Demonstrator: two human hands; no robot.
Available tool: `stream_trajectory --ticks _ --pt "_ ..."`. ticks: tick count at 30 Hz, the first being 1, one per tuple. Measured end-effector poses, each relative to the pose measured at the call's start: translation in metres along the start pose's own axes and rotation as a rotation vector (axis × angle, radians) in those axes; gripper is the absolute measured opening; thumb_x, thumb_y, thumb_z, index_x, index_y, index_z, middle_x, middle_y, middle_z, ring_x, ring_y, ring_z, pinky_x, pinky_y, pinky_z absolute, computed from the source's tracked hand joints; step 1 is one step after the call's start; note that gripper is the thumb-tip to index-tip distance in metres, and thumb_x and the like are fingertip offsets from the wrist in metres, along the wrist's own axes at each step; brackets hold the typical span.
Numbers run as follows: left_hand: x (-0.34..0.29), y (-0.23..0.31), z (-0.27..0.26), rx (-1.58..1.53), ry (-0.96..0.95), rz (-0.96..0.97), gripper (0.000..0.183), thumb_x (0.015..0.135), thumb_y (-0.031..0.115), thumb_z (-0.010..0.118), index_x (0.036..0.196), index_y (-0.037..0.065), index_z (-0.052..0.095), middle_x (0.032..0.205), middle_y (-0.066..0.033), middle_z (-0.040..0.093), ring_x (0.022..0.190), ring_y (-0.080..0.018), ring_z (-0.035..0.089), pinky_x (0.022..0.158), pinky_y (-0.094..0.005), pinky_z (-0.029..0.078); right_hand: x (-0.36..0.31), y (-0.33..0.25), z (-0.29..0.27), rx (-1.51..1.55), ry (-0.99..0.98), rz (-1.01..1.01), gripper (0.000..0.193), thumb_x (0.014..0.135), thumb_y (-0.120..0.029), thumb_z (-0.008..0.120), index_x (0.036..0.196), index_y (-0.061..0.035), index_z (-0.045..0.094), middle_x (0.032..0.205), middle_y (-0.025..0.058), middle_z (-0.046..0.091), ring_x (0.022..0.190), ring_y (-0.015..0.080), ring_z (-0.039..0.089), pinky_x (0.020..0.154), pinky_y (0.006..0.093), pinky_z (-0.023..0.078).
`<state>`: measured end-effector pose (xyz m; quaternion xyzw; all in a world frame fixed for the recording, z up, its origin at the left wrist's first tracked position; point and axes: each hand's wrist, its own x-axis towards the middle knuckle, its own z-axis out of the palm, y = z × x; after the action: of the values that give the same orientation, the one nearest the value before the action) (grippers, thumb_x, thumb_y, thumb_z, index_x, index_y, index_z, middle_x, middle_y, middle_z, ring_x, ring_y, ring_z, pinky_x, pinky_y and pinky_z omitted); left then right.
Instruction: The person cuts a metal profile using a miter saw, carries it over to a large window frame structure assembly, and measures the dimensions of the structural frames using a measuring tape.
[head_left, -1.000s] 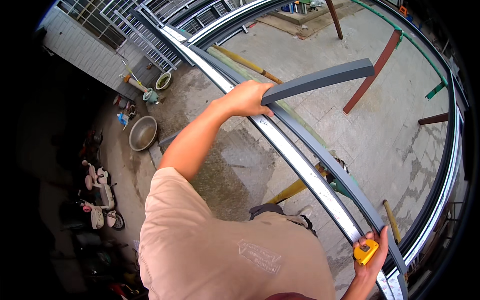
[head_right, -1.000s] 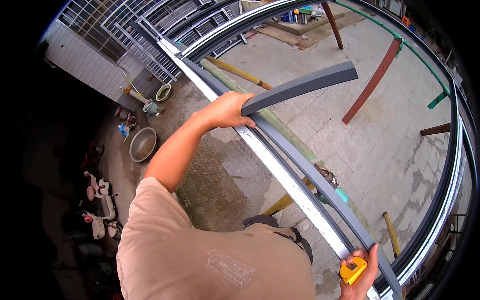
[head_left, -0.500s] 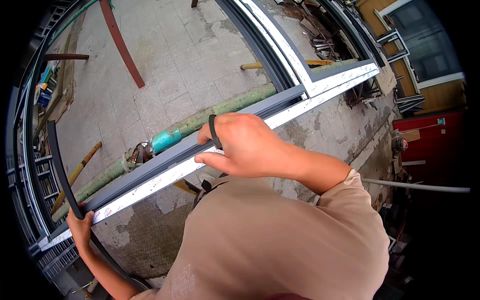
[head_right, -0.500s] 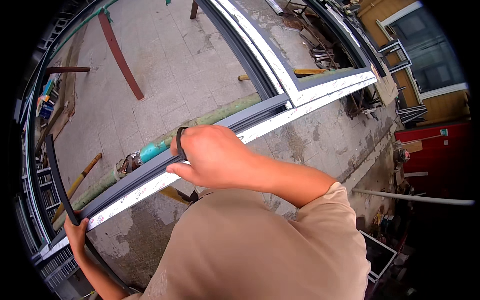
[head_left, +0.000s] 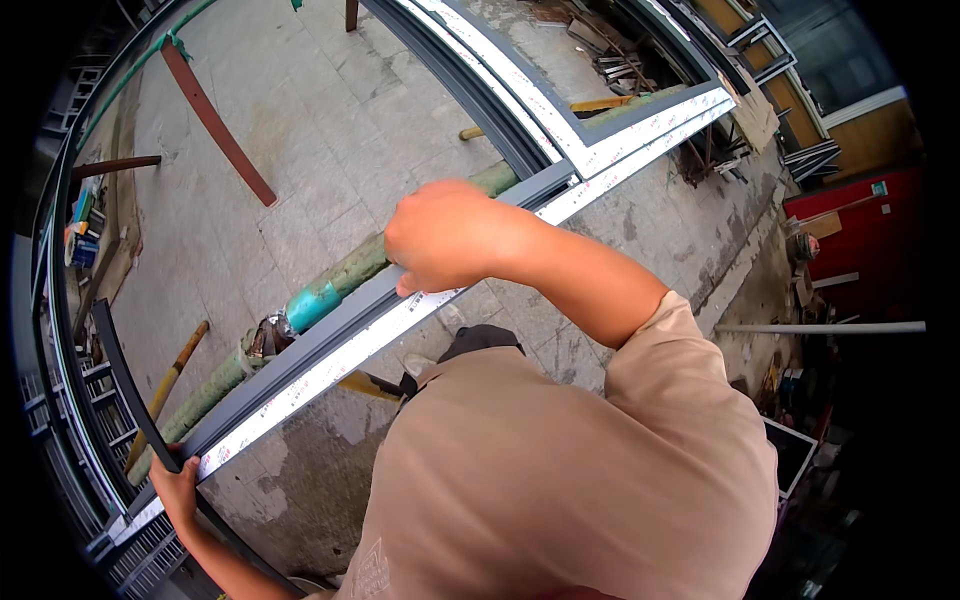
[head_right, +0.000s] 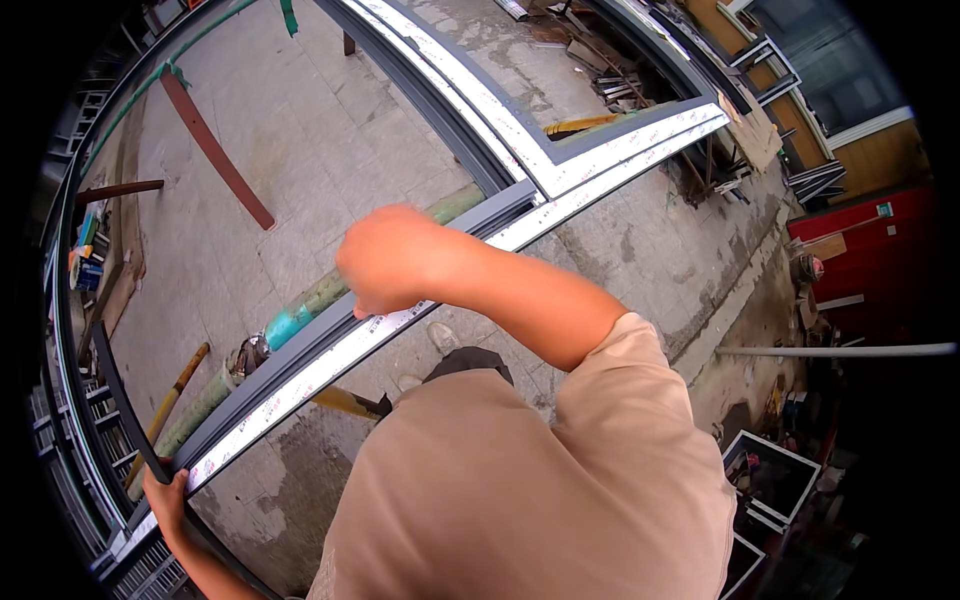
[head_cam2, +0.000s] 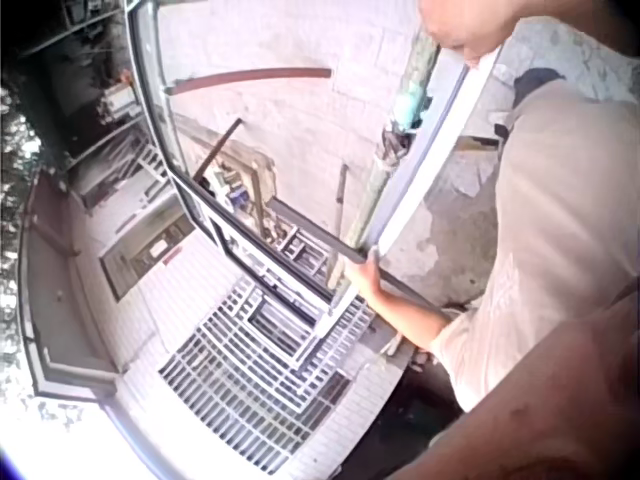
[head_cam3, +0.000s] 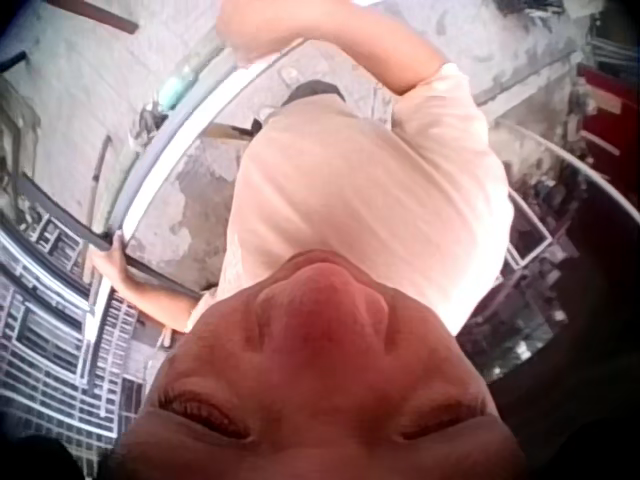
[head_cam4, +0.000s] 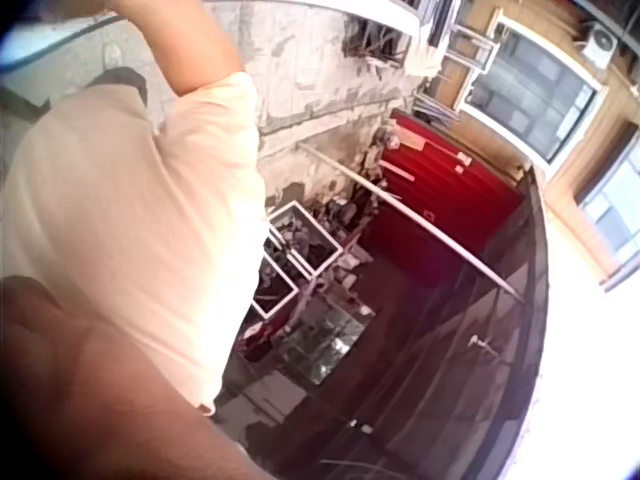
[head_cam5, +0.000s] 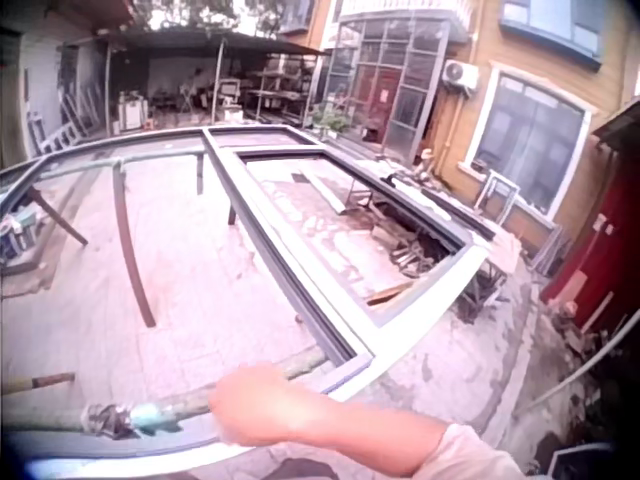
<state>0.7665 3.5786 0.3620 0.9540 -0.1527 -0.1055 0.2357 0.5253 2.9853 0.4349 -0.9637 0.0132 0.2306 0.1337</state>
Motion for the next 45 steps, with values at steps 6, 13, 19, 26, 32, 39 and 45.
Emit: stream_trajectory --ticks 6,13,19,26,32,39,45 --pt "0.0 -0.004 0.004 -0.032 0.04 0.005 0.036 0.078 -0.009 0.081 0.109 0.0 0.066 0.083 -0.0021 0.061 0.065 -0.0105 0.054 0.056 -0.0288 0.046 0.008 -0.001 0.026 -0.035 0.096 -0.122 0.034 0.092 -0.037 0.08 0.087 -0.0042 0.081 0.087 0.0145 0.077 0.093 0.0367 0.075 0.081 0.0485 0.058" --pt "0.009 -0.009 0.005 -0.071 0.002 0.003 0.033 0.08 -0.009 0.081 0.108 0.0 0.066 0.081 -0.0015 0.06 0.061 -0.0104 0.054 0.054 -0.0291 0.045 0.023 0.01 0.037 -0.023 0.197 -0.185 0.032 0.094 -0.037 0.078 0.087 -0.0061 0.081 0.089 0.0138 0.077 0.096 0.0363 0.075 0.084 0.0481 0.057" --pt "0.014 -0.015 0.003 -0.07 -0.04 -0.018 0.031 0.081 -0.007 0.081 0.107 0.0 0.065 0.077 -0.0005 0.059 0.06 -0.0102 0.055 0.052 -0.0297 0.045 0.026 0.016 0.036 0.038 0.135 -0.185 0.031 0.094 -0.037 0.077 0.091 -0.0062 0.082 0.092 0.0138 0.078 0.098 0.0374 0.074 0.085 0.0503 0.057" --pt "0.012 -0.011 -0.002 -0.091 -0.127 0.006 0.026 0.089 0.006 0.084 0.106 0.001 0.066 0.077 0.0 0.06 0.059 -0.0092 0.056 0.052 -0.0285 0.045 0.035 0.025 0.028 0.175 -0.058 -0.204 0.033 0.095 -0.039 0.075 0.095 -0.0067 0.083 0.087 0.0156 0.077 0.088 0.0376 0.073 0.079 0.0491 0.056" --pt "-0.002 0.01 0.002 -0.101 -0.105 -0.082 0.02 0.089 -0.002 0.077 0.105 0.001 0.066 0.081 -0.002 0.063 0.065 -0.0102 0.057 0.058 -0.0284 0.047 0.063 0.037 0.033 0.237 -0.137 -0.358 0.033 0.095 -0.034 0.076 0.096 -0.0019 0.081 0.083 0.017 0.075 0.081 0.0381 0.071 0.074 0.0495 0.053" --pt "0.006 0.046 -0.006 -0.072 -0.101 -0.127 0.028 0.09 0.003 0.083 0.112 0.001 0.067 0.083 -0.0023 0.065 0.066 -0.0099 0.059 0.06 -0.0302 0.048 0.087 0.053 0.004 0.341 -0.583 -0.199 0.033 0.094 -0.028 0.083 0.115 -0.0031 0.077 0.101 0.0096 0.079 0.095 0.0229 0.073 0.085 0.0376 0.055" --pt "-0.005 0.016 -0.004 -0.062 -0.119 -0.134 0.026 0.091 0.004 0.082 0.113 0.001 0.067 0.081 -0.0008 0.063 0.064 -0.0089 0.057 0.057 -0.0293 0.046 0.118 0.065 0.001 0.253 -0.932 -0.253 0.044 0.096 -0.029 0.083 0.127 0.0011 0.074 0.11 0.0088 0.08 0.101 0.0168 0.073 0.091 0.0335 0.055"
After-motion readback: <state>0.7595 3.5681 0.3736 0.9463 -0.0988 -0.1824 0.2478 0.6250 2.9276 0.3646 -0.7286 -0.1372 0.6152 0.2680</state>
